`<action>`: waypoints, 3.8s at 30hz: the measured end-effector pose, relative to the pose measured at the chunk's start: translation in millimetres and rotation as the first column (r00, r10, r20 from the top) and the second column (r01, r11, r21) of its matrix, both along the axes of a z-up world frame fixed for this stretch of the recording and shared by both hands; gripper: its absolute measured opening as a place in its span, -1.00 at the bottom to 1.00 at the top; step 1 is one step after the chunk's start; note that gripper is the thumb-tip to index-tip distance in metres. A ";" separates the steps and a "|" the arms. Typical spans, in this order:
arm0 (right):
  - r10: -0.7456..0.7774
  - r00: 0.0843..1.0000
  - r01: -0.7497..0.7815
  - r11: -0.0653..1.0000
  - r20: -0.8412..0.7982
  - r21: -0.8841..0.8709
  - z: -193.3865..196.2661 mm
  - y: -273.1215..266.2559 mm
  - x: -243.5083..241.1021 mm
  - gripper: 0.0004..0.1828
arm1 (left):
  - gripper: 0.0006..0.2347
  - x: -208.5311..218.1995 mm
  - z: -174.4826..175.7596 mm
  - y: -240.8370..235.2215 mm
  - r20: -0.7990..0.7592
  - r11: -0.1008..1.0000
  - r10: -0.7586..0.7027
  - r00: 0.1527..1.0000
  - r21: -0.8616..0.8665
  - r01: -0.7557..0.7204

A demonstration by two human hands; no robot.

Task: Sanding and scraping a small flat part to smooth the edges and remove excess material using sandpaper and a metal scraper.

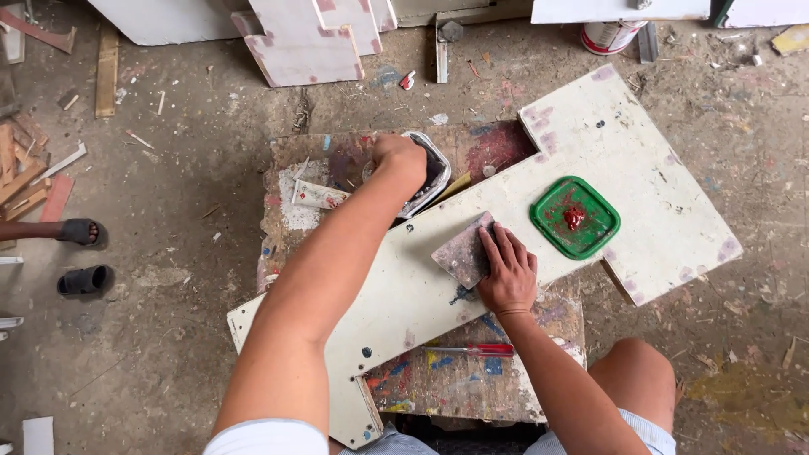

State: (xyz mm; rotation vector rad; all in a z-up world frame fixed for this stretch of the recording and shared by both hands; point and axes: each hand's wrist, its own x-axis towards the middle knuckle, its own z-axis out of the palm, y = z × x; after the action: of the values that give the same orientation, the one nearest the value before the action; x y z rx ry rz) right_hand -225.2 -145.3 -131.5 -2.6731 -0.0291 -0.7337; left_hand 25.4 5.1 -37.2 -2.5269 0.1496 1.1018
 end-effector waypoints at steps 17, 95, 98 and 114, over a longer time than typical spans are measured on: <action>-0.007 0.999 0.006 1.000 -0.038 -0.016 -10.2 -2.1 -0.5 -0.26 | -0.79 -42.1 -42.7 16.3 0.672 0.871 -0.487 0.558 0.327 0.367; -0.014 1.000 0.014 0.999 -0.007 -0.036 -7.5 -0.4 1.0 -0.27 | -0.70 11.8 62.3 41.4 0.126 0.960 -0.055 0.991 -0.267 0.087; -0.019 1.000 0.019 0.999 -0.006 -0.039 -3.5 0.1 0.4 -0.27 | -0.68 2.5 84.7 38.2 0.108 0.959 -0.056 0.993 -0.270 0.084; -0.014 0.999 0.014 1.000 -0.032 -0.009 -11.1 -0.5 0.2 -0.22 | -0.85 -70.1 152.6 110.6 0.184 0.835 0.071 0.980 -0.548 0.042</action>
State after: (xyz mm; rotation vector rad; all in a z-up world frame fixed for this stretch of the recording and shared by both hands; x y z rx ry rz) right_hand -225.0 -145.9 -142.7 -2.6955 -0.0054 -0.6964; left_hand -44.7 115.7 115.3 -3.1360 0.4540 0.8943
